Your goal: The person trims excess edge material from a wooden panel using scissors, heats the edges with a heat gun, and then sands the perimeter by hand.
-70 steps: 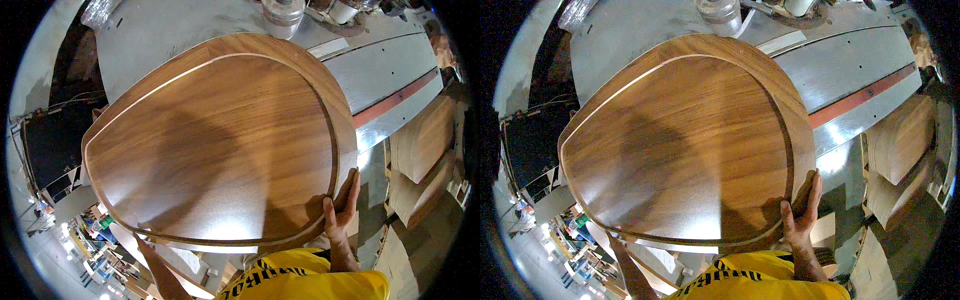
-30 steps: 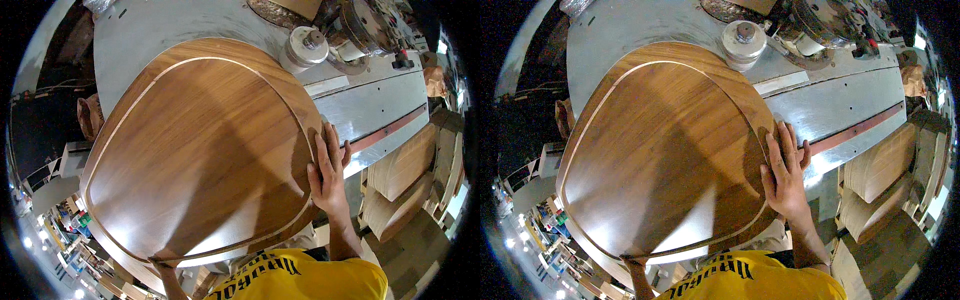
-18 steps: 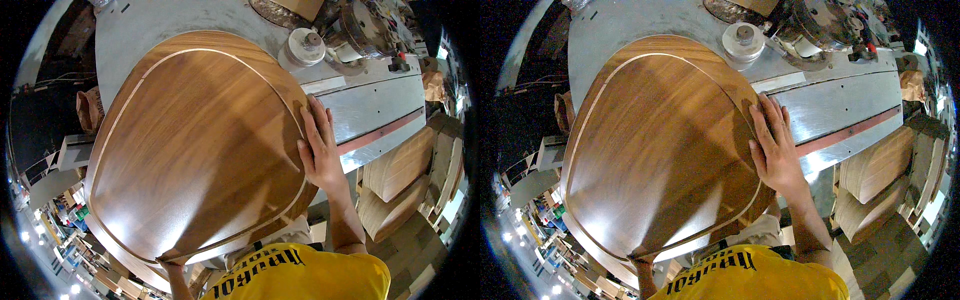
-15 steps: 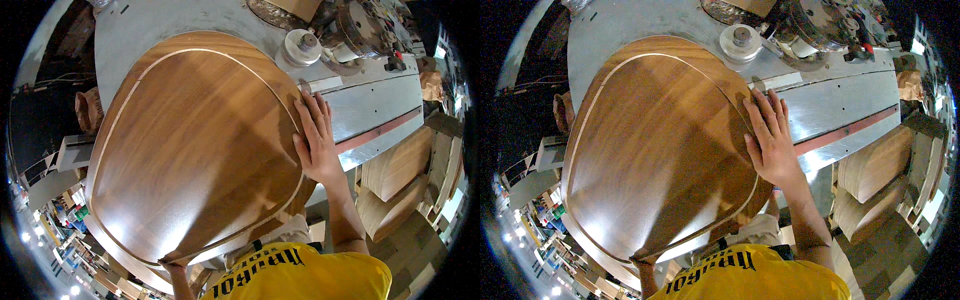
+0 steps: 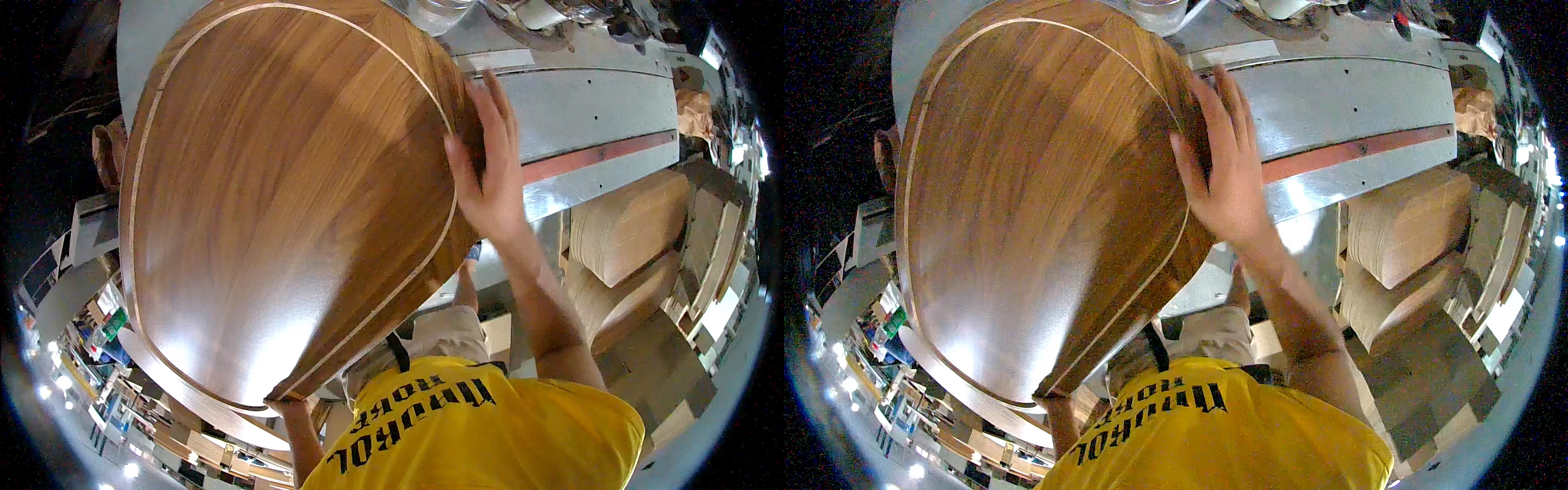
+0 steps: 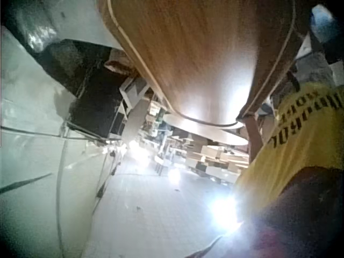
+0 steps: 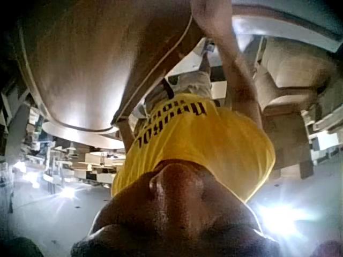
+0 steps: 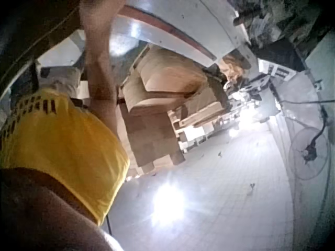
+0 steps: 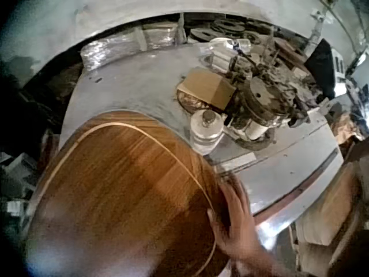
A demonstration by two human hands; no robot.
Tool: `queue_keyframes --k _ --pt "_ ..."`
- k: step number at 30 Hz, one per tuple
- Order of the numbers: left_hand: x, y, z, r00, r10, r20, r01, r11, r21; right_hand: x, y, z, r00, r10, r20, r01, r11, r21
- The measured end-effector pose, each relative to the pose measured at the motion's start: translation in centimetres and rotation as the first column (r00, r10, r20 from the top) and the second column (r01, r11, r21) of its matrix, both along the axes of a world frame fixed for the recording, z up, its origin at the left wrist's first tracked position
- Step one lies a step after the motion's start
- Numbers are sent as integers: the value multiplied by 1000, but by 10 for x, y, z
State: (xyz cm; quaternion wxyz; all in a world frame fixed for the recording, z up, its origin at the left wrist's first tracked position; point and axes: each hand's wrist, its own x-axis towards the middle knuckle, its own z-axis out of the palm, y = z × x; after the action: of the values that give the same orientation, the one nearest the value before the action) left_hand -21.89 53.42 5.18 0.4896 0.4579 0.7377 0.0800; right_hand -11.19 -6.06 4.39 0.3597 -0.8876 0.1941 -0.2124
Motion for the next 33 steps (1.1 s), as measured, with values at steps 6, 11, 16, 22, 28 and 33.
queue_keyframes --k 6,11,16,22,28,33 --pt "-25 -22 3 998 -24 -56 25 1000 16 -68 132 12 948 -271 -166 308 914 266" --pt "-52 -24 1 983 -184 18 185 979 -85 -81 208 5 948 -308 -84 319 916 243" --pt "-71 -24 -11 977 -142 158 165 976 -143 -65 195 -1 978 -200 -68 209 958 196" --pt "-128 4 -41 959 -108 261 137 986 -96 -43 180 -15 970 -241 10 238 962 135" --pt "-113 73 -9 914 138 381 -86 985 -149 -37 159 -18 971 -222 -88 218 975 -50" --pt "-36 167 -25 927 -319 198 287 942 175 -25 141 -22 974 -207 -96 203 978 -48"
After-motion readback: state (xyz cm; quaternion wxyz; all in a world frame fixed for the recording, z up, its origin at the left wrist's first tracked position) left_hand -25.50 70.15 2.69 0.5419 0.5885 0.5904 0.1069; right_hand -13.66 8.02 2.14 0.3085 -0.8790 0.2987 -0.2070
